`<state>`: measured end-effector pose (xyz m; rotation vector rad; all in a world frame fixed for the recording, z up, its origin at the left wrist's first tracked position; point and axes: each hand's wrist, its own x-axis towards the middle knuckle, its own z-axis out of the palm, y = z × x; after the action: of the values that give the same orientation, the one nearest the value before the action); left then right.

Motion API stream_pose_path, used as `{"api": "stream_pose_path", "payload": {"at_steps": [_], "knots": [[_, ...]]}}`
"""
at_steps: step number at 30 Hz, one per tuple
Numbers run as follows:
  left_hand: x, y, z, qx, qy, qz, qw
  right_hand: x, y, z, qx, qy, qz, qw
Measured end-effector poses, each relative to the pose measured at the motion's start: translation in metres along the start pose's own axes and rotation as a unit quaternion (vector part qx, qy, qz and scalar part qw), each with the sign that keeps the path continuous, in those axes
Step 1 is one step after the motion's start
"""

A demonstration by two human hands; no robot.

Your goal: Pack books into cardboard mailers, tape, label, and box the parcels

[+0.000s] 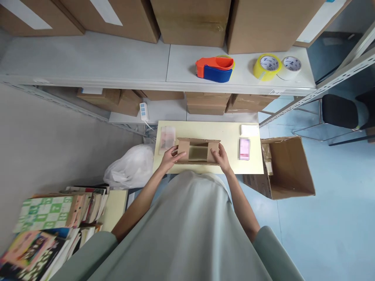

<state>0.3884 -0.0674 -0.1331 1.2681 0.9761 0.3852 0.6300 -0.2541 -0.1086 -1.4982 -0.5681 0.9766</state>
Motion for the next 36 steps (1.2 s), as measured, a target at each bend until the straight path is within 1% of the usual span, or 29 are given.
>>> {"api": "stream_pose_path", "payload": {"at_steps": [4,8,11,13,15,17,19,21,23,27,31,34,36], "knots": [[0.005,-0.008,0.001,0.013,0.001,-0.012,1.000,0.006,0.006,-0.002,-0.014,-0.016,0.016,1.000],[0.006,-0.013,-0.001,-0.001,-0.006,-0.016,1.000,0.009,0.005,-0.001,-0.009,-0.031,0.014,0.999],[0.004,-0.009,-0.010,0.020,-0.003,-0.001,1.000,0.009,0.005,-0.009,-0.016,-0.015,0.035,0.999],[0.000,-0.003,-0.021,0.031,-0.001,0.004,1.000,0.007,0.002,-0.019,-0.031,0.001,0.050,0.998],[-0.006,0.006,-0.035,0.034,-0.031,0.009,0.999,0.002,-0.004,-0.031,-0.047,-0.017,0.040,0.998],[-0.014,0.016,-0.047,0.045,-0.082,0.017,0.995,-0.003,-0.012,-0.041,-0.064,-0.069,0.013,0.995],[-0.020,0.025,-0.052,0.075,-0.113,0.028,0.990,-0.007,-0.020,-0.047,-0.087,-0.116,-0.006,0.989],[-0.023,0.033,-0.049,0.110,-0.120,0.037,0.986,-0.008,-0.026,-0.049,-0.107,-0.136,-0.010,0.985],[-0.022,0.039,-0.042,0.132,-0.116,0.045,0.983,-0.007,-0.028,-0.047,-0.116,-0.132,-0.011,0.984],[-0.012,0.049,-0.032,0.134,-0.105,0.047,0.984,-0.001,-0.027,-0.044,-0.118,-0.105,-0.018,0.987],[-0.002,0.056,-0.032,0.148,-0.076,0.039,0.985,0.006,-0.027,-0.046,-0.138,-0.073,-0.032,0.987],[0.004,0.057,-0.029,0.172,-0.051,0.067,0.982,0.012,-0.024,-0.048,-0.159,-0.042,-0.055,0.985],[0.006,0.053,-0.024,0.190,-0.040,0.092,0.977,0.014,-0.019,-0.047,-0.169,-0.022,-0.062,0.983]]}}
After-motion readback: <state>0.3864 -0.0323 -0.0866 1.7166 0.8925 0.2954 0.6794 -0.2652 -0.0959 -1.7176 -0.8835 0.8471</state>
